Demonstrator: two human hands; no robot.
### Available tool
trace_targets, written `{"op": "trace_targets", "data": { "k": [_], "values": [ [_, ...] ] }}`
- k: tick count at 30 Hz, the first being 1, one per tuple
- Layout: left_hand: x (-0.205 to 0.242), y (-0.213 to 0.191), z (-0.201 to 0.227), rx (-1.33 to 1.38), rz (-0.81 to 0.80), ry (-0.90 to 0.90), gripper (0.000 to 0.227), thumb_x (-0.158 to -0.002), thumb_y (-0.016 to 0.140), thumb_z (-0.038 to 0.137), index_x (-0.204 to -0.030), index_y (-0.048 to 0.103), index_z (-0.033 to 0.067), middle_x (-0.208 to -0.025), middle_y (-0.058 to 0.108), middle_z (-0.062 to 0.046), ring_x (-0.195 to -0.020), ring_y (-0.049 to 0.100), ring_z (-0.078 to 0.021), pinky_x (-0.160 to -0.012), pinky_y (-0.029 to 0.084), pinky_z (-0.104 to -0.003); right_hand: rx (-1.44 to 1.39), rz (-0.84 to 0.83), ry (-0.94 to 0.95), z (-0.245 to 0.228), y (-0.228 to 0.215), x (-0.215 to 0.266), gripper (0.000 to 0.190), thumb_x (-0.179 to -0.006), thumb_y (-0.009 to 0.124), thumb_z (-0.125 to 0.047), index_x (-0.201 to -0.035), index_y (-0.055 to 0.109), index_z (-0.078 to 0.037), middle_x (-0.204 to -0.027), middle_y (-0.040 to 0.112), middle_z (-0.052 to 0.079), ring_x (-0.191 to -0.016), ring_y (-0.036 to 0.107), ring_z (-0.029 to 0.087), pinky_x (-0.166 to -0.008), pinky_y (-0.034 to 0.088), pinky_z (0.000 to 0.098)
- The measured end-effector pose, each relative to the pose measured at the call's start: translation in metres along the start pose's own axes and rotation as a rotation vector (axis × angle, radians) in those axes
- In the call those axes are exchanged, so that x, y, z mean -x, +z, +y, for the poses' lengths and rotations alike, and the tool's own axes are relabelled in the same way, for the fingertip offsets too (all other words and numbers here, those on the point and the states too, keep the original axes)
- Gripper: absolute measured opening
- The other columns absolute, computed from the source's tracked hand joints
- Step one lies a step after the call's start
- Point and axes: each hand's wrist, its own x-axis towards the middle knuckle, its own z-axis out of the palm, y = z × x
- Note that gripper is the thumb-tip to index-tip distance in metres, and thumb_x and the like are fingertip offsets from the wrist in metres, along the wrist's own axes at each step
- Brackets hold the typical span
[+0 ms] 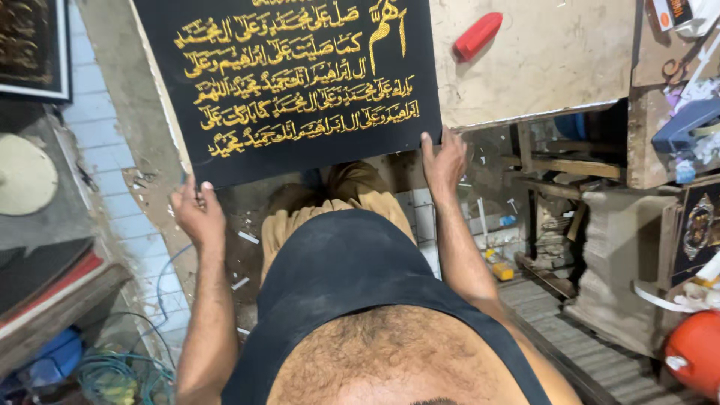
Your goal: The person wipes the surface of black panels with gold Arabic calligraphy using a red cloth. They handle multiple panels one at a time, flipping them over to clean both sides, and stack the cleaned panels on the table.
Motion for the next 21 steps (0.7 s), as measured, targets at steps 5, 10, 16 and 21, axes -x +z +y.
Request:
{"op": "trace_targets", "data": {
  "k": [5,10,16,21],
  "values": [
    [-0.006,-0.012,0.014,-0.138,0.060,0.195,0.032,-0.104,0.076,0.021,-0.129,0.073,0.0016,-0.110,0.065,-0.016,-0.103,0.065,-0.0310,-0.094,0.052,-0.042,-0.192,0.060,-0.065,0.009,0.007,-0.004,0.051,-0.094,0.075,-0.032,-0.127,0.066,0.006,-0.112,0.067,0.025,-0.107,0.062,0.041,-0.095,0.049,0.0486],
    [-0.007,-0.039,0.078,0.419,0.020,-0.165,0.028,-0.107,0.074,0.026,-0.118,0.068,0.0006,-0.104,0.067,-0.013,-0.090,0.065,-0.0240,-0.078,0.055,-0.035,-0.260,-0.048,0.107,0.027,0.013,-0.014,0.039,-0.094,0.079,-0.032,-0.114,0.076,0.001,-0.101,0.070,0.021,-0.093,0.067,0.035,-0.084,0.053,0.0440],
    [0.015,-0.080,0.191,0.981,-0.174,-0.298,0.018,-0.106,0.054,0.027,-0.107,0.053,0.0091,-0.101,0.068,-0.009,-0.079,0.072,-0.0189,-0.062,0.065,-0.037,-0.829,-0.007,0.565,0.028,-0.019,-0.047,0.039,-0.093,0.082,-0.033,-0.111,0.071,0.000,-0.100,0.071,0.008,-0.088,0.064,0.015,-0.077,0.054,0.0303],
    [0.042,-0.098,0.216,0.972,-0.192,0.060,0.020,-0.115,0.065,0.011,-0.104,0.050,0.0044,-0.092,0.062,-0.011,-0.069,0.058,-0.0124,-0.062,0.050,-0.024,-1.651,-0.091,0.585,0.029,-0.065,-0.072,0.043,-0.094,0.077,-0.029,-0.123,0.059,-0.003,-0.107,0.073,0.007,-0.095,0.071,0.017,-0.083,0.062,0.0349]
  ]
}}
